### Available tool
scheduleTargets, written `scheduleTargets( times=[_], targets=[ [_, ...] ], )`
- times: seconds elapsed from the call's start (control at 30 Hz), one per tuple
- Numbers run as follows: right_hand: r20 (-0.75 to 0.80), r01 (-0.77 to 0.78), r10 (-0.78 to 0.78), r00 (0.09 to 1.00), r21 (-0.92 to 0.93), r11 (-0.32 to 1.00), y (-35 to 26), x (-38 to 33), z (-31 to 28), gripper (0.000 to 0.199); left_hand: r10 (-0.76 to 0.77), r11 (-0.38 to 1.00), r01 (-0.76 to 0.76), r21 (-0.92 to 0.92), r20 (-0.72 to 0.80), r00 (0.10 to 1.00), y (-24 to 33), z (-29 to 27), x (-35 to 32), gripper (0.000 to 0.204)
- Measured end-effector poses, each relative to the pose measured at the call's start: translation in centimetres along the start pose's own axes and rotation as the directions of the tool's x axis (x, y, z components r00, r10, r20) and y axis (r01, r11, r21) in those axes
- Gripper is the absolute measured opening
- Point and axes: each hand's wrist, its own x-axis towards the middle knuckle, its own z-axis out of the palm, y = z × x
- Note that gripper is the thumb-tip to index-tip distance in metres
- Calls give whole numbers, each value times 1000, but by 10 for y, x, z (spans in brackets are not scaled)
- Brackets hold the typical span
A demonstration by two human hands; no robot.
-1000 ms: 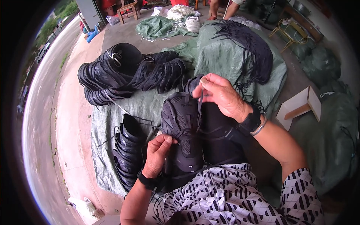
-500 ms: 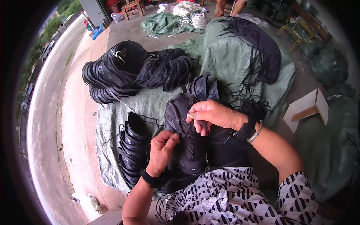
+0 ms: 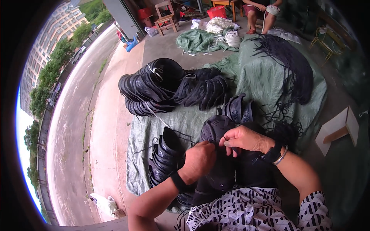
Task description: The person is threading black laces through the eyelets of black boots or shoes as part of a manufacturing or assembly process.
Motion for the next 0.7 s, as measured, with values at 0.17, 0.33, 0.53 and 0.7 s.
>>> scheduleTargets(
  times=[0.17,0.33,0.53,0.7],
  targets=[
    [9,-2,2,1000,-5,1000,2,-2,-2,22,-34,988,9,153,160,986,2,-13,6,12],
    [-21,68,-68,997,-12,998,5,-5,2,19,378,846,-332,418,-28,926,11,-36,25,25],
    [-116,38,-50,992,-101,994,2,-1,8,18,430,720,-606,338,468,772,0,-38,49,31],
    [-138,19,-8,990,80,997,-3,-2,6,20,363,815,-541,208,543,757,-9,-43,55,36]
  ],
)
